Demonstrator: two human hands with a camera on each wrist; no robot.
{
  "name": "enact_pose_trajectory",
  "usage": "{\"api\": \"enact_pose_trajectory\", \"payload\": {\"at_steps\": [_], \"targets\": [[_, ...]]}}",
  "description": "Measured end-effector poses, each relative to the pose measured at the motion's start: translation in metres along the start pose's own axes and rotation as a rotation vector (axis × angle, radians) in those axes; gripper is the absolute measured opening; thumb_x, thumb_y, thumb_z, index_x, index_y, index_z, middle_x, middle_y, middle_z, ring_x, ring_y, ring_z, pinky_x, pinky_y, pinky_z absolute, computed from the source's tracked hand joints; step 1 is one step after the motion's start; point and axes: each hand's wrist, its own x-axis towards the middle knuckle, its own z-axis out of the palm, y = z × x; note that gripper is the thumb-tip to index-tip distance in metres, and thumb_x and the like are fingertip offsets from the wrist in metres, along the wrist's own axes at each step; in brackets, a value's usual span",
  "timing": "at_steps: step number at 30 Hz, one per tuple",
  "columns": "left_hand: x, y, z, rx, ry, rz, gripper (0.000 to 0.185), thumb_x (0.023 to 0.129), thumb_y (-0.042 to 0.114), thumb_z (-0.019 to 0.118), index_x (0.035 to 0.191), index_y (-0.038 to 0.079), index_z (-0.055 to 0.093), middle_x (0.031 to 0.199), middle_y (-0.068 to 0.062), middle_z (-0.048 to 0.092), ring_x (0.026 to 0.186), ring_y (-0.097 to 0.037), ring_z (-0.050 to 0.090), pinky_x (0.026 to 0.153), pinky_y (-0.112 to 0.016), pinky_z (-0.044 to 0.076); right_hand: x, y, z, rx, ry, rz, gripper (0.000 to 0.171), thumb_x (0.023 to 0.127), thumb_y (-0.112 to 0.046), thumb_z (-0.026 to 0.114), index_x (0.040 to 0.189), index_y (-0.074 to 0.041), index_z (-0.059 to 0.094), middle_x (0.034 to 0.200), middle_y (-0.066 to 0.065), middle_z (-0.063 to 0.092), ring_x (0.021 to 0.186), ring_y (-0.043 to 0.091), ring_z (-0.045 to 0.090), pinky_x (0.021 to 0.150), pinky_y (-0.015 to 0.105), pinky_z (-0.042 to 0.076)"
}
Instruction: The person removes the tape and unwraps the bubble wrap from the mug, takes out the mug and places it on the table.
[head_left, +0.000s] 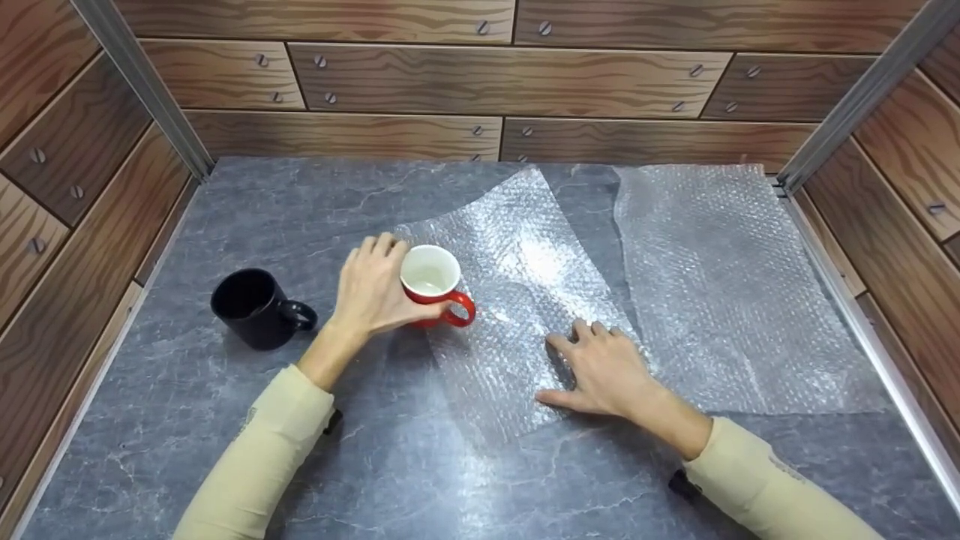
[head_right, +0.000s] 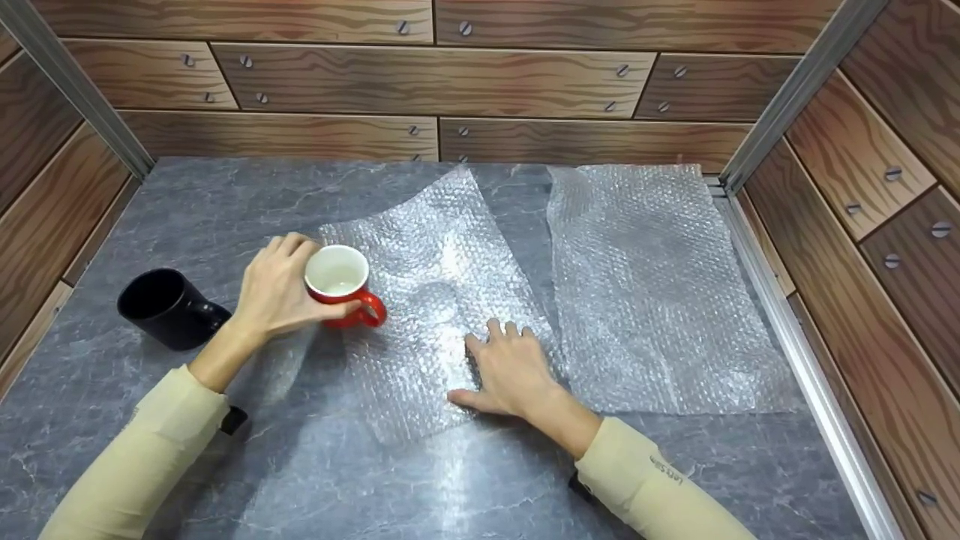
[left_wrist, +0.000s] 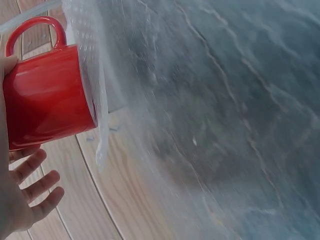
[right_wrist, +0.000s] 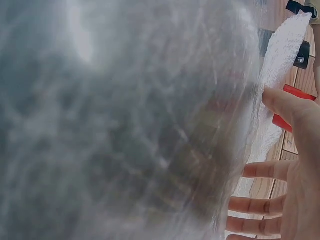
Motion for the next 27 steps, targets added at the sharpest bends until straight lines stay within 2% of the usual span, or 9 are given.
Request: {"api": "enact_pose_trajectory", "payload": {"at_steps": [9,19,27], "targets": [[-0.007,-0.022,-0.005,-0.023,0.034,-0.103,0.089,0.058,0.075,0.087,0.114,0.008,0.069,0.114,-0.012,0.065,0.103,-0.036,0.062,0.082,-0.049,0.055,0.005,0.001,-0.002,-0.008,0.019,0.006,0.094,0.084,-0.090,0.053,0.144,-0.018,0.062,0.113,0.022,0.070,0.088,0.037,0.071,0.060,0.042,0.062],[-0.010,-0.040,-0.011,-0.041,0.031,-0.219,0.091,0.059,0.075,0.088,0.114,0.006,0.067,0.118,-0.016,0.063,0.109,-0.040,0.061,0.088,-0.057,0.057,0.011,0.002,-0.001,-0.019,0.023,0.021,0.090,0.086,-0.087,0.055,0.142,-0.017,0.064,0.110,0.022,0.070,0.081,0.036,0.070,0.056,0.041,0.060],[-0.011,-0.047,-0.009,-0.024,0.010,-0.262,0.092,0.060,0.074,0.087,0.118,0.004,0.068,0.120,-0.018,0.062,0.112,-0.041,0.060,0.089,-0.060,0.057,0.017,0.002,-0.002,-0.012,0.015,0.042,0.088,0.085,-0.085,0.059,0.140,-0.016,0.065,0.110,0.023,0.070,0.072,0.031,0.066,0.046,0.036,0.054]]}}
